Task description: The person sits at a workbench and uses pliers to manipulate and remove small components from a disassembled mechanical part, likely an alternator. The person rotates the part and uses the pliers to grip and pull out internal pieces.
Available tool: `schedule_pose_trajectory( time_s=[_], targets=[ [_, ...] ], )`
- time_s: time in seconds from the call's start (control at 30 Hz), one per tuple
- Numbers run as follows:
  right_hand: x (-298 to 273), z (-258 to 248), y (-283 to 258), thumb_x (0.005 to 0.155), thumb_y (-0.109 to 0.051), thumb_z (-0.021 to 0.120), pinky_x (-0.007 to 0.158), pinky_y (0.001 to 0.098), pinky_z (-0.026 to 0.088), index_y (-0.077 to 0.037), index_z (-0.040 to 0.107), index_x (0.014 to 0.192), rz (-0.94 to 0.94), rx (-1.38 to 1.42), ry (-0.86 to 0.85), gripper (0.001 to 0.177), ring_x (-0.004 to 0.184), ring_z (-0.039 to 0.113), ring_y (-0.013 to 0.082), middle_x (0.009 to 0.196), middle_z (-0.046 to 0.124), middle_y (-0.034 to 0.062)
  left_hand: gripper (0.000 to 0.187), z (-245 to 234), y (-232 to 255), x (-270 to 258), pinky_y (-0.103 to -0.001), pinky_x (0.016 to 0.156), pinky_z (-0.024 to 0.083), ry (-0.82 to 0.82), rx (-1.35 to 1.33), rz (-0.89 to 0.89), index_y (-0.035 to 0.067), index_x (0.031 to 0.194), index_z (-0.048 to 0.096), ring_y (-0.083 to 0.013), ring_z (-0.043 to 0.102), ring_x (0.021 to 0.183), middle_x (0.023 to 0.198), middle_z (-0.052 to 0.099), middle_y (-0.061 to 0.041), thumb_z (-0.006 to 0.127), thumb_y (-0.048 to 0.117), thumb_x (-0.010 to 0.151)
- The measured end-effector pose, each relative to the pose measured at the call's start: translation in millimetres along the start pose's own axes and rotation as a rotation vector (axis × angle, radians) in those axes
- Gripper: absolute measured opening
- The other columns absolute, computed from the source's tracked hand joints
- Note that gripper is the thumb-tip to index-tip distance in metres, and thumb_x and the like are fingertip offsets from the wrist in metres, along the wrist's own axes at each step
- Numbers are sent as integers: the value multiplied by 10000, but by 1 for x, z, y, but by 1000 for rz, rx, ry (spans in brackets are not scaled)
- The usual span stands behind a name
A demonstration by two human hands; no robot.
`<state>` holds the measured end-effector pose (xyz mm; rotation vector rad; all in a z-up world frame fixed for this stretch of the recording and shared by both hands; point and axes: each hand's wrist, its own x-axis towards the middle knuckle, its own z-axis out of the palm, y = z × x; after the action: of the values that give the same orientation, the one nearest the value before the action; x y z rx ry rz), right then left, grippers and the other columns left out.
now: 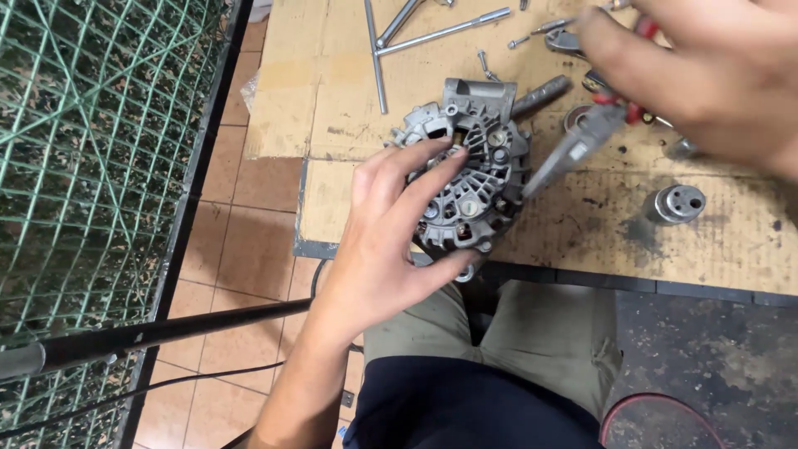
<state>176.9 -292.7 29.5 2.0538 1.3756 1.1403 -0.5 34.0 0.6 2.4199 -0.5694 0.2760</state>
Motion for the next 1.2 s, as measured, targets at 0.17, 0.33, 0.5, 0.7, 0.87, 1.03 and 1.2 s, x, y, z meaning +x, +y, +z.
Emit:
schedule_pose_trajectory(
  time_s=[0.17,0.33,0.5,0.7,0.87,1.03,1.2],
  targets=[
    [-62,-13,-41,1463,-13,939,849,524,460,91,722,1571,371,342,-99,264,1077,559,364,1218,559,227,1099,25,9,-4,-557,1282,481,211,162,-35,161,1678,534,-367,604,1546,1727,584,-123,1196,392,831],
    [-65,-35,-50,997,-113,912,985,421,551,-84,759,1675,322,173,-288,695,1200,646,341,1431,634,220,1068,53,23,-2,-580,1193,541,336,319,-78,143,1713,467,-391,663,1459,1719,596,-201,1129,501,955],
    [-59,-39,-49,1076,-385,848,978,344,503,-316,821,1750,309,-78,-455,678,1095,604,256,1155,567,63,1012,49,21,-7,-594,1165,565,362,278,-51,162,1727,434,-414,702,1439,1769,564,-226,1103,456,1026],
    [-39,-50,-57,1113,-228,938,1085,326,654,-85,885,1761,415,55,-351,666,1298,706,293,1436,672,201,817,45,5,-18,-656,1289,585,358,95,40,126,1680,524,-451,677,1568,1819,454,-231,1044,350,1091],
    [-20,-64,-66,1080,25,920,1004,424,574,48,892,1731,470,171,-277,652,1212,650,370,1404,589,246,861,48,-5,-20,-661,1415,535,343,29,83,156,1718,484,-407,596,1677,1821,468,-224,1041,377,1099],
    [-8,-66,-66,1100,86,937,1010,464,589,76,877,1711,487,168,-228,614,1254,664,398,1473,605,291,848,48,-8,-20,-652,1435,519,347,-6,109,165,1732,465,-391,609,1669,1797,520,-204,1016,346,1113],
    [-5,-67,-67,1213,-55,1011,1006,381,622,-26,909,1685,450,-36,-264,483,1342,692,329,1574,560,206,736,44,-8,-17,-613,1365,547,366,-31,137,149,1696,506,-397,649,1586,1720,579,-199,949,326,1135]
  ],
)
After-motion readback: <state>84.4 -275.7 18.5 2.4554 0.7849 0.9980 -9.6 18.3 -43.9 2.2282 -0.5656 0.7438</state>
